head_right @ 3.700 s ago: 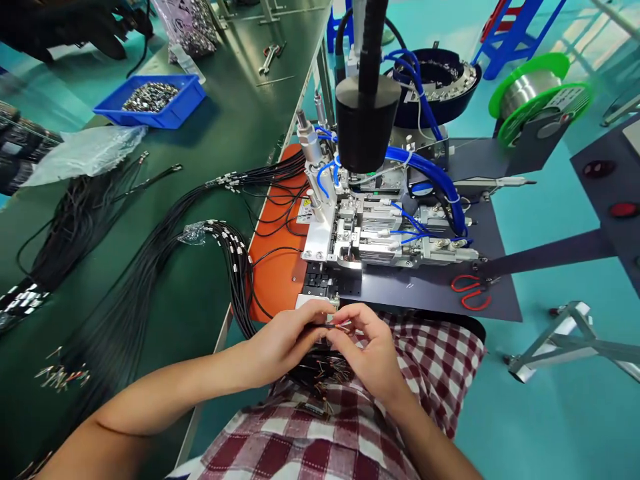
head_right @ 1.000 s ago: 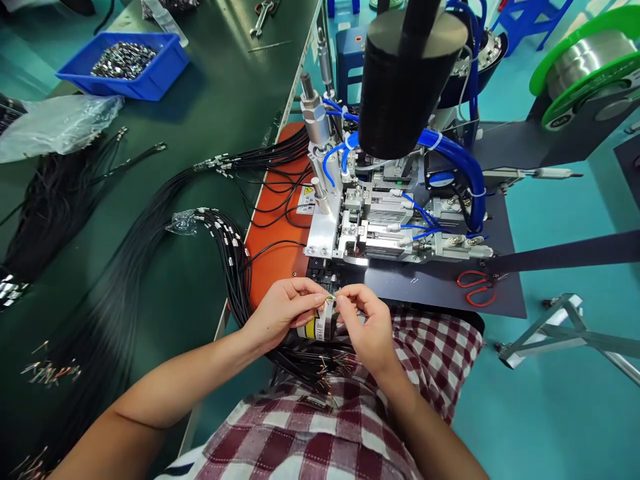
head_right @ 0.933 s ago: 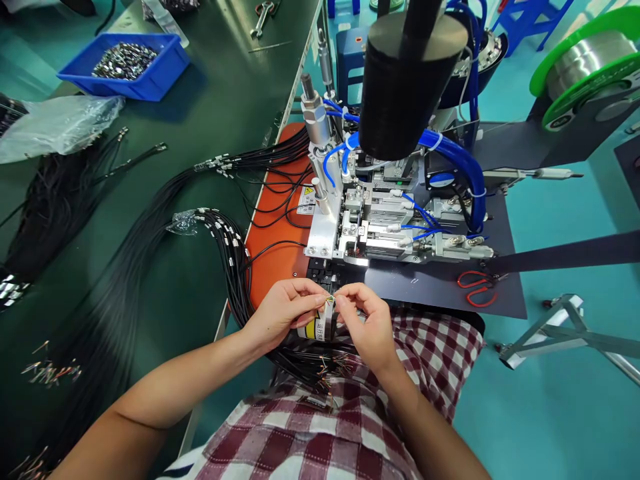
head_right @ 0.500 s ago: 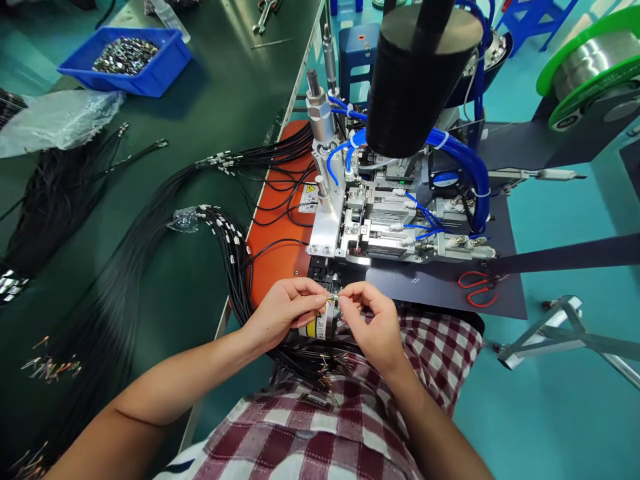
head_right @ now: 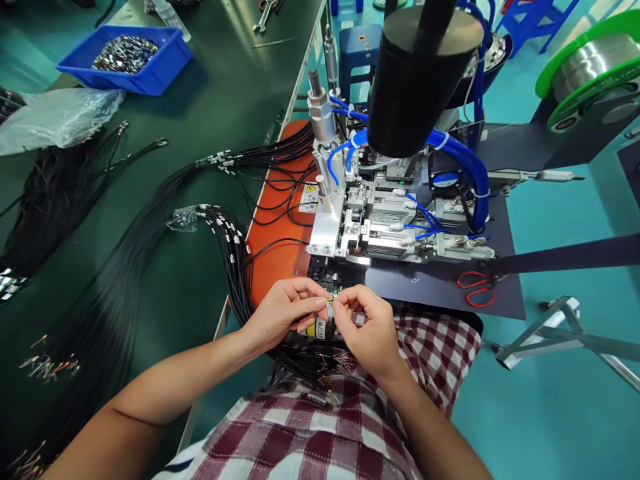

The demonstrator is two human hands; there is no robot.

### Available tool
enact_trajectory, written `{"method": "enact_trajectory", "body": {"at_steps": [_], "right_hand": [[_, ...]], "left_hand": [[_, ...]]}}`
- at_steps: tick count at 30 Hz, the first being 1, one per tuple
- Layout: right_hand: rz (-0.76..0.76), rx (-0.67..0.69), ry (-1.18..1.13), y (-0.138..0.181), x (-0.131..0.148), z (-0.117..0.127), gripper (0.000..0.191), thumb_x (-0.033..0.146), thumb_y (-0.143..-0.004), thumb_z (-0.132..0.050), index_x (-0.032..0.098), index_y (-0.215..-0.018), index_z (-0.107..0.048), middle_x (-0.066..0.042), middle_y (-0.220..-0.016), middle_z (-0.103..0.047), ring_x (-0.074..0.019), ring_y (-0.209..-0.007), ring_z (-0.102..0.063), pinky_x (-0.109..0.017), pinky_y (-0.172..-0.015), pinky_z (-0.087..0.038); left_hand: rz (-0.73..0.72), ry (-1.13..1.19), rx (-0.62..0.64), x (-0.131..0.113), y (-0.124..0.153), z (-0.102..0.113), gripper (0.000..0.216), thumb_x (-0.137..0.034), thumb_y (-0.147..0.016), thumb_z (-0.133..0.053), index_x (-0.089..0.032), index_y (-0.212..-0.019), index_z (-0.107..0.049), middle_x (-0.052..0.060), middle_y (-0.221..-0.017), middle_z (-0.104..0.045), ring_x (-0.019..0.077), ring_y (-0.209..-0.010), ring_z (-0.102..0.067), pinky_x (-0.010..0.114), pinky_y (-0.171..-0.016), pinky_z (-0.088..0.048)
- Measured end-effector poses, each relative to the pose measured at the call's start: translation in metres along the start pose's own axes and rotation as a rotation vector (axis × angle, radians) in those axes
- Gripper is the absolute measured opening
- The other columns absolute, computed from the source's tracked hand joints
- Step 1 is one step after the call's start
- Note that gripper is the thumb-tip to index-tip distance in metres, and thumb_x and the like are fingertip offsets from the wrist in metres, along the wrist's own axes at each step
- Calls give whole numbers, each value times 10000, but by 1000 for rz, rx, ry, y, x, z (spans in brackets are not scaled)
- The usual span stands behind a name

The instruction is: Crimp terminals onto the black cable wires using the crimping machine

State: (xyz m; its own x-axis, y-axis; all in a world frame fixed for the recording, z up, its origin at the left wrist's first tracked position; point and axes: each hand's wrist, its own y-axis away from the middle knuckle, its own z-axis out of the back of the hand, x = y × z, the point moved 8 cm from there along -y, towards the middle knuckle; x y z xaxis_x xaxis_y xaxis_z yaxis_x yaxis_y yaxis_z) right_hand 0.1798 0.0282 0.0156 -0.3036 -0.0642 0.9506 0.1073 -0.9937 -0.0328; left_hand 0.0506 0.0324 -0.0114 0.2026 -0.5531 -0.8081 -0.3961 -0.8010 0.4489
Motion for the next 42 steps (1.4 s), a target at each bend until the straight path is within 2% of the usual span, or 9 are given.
{"method": "enact_trajectory", "body": {"at_steps": [3, 6, 9, 14, 23, 31, 36, 38, 42], "right_hand": [[262, -75, 318, 6, 22, 3, 96, 158, -812, -600, 205, -730, -587, 13, -617, -583, -123, -543, -476, -295, -596, -369], [354, -42, 475, 8, 29, 0, 76, 164, -817, -598, 208, -756, -593, 14, -601, -583, -121, -517, -443, -305, -594, -343], [312, -25, 451, 6, 27, 1, 89, 170, -836, -574, 211, -757, -578, 14, -608, -575, -122, -522, -444, -304, -595, -344], [170, -38, 284, 2, 17, 1, 125, 165, -853, -550, 217, -740, -533, 16, -632, -542, -132, -556, -467, -298, -598, -369], [-78, 2, -44, 5, -11, -4, 91, 233, -882, -540, 200, -804, -575, 7, -690, -570, -127, -595, -499, -257, -570, -419], [23, -46, 50, 8, -1, -4, 115, 198, -855, -564, 207, -741, -556, 3, -681, -557, -135, -605, -500, -280, -599, -429], [-141, 8, -103, 7, -19, -9, 130, 265, -887, -542, 200, -781, -578, 3, -677, -582, -122, -557, -517, -264, -551, -456], [-160, -1, -119, 7, -21, -8, 114, 275, -885, -548, 198, -819, -599, -2, -690, -604, -123, -552, -531, -260, -538, -463], [-49, -58, 32, 8, -8, -3, 64, 235, -858, -591, 208, -894, -637, -29, -763, -660, -153, -617, -582, -292, -603, -485]], "left_hand": [[-11, -22, -13, 1, 0, 1, 225, -309, -787, -683, -104, -873, -658, 37, -653, -656, 30, -407, -412, 154, -393, -284], [-10, -63, -21, 1, 0, 1, 254, -339, -779, -690, -104, -869, -659, 29, -642, -650, 34, -403, -421, 157, -386, -294], [6, -84, -17, 2, 0, 1, 265, -352, -769, -698, -108, -864, -661, 20, -636, -643, 36, -405, -427, 157, -384, -301], [17, -82, -10, 4, -1, 0, 245, -344, -777, -686, -110, -842, -655, 11, -621, -634, 27, -399, -409, 152, -386, -297], [22, -76, -65, 6, -1, 4, 287, -383, -767, -685, -105, -797, -621, 7, -587, -611, 19, -373, -381, 146, -367, -259], [29, -98, -42, 4, 0, 1, 302, -404, -763, -689, -110, -793, -626, 5, -584, -611, 26, -378, -403, 152, -377, -283], [49, -81, -54, 6, -1, 2, 314, -408, -751, -696, -109, -744, -599, 0, -576, -600, 15, -357, -373, 151, -362, -242], [60, -67, -54, 6, -2, 2, 295, -386, -758, -694, -107, -742, -597, 0, -577, -600, 12, -354, -372, 150, -361, -236], [57, -67, -45, 5, -2, 2, 260, -352, -780, -677, -108, -745, -596, -2, -585, -601, 12, -356, -379, 150, -367, -236]]}}
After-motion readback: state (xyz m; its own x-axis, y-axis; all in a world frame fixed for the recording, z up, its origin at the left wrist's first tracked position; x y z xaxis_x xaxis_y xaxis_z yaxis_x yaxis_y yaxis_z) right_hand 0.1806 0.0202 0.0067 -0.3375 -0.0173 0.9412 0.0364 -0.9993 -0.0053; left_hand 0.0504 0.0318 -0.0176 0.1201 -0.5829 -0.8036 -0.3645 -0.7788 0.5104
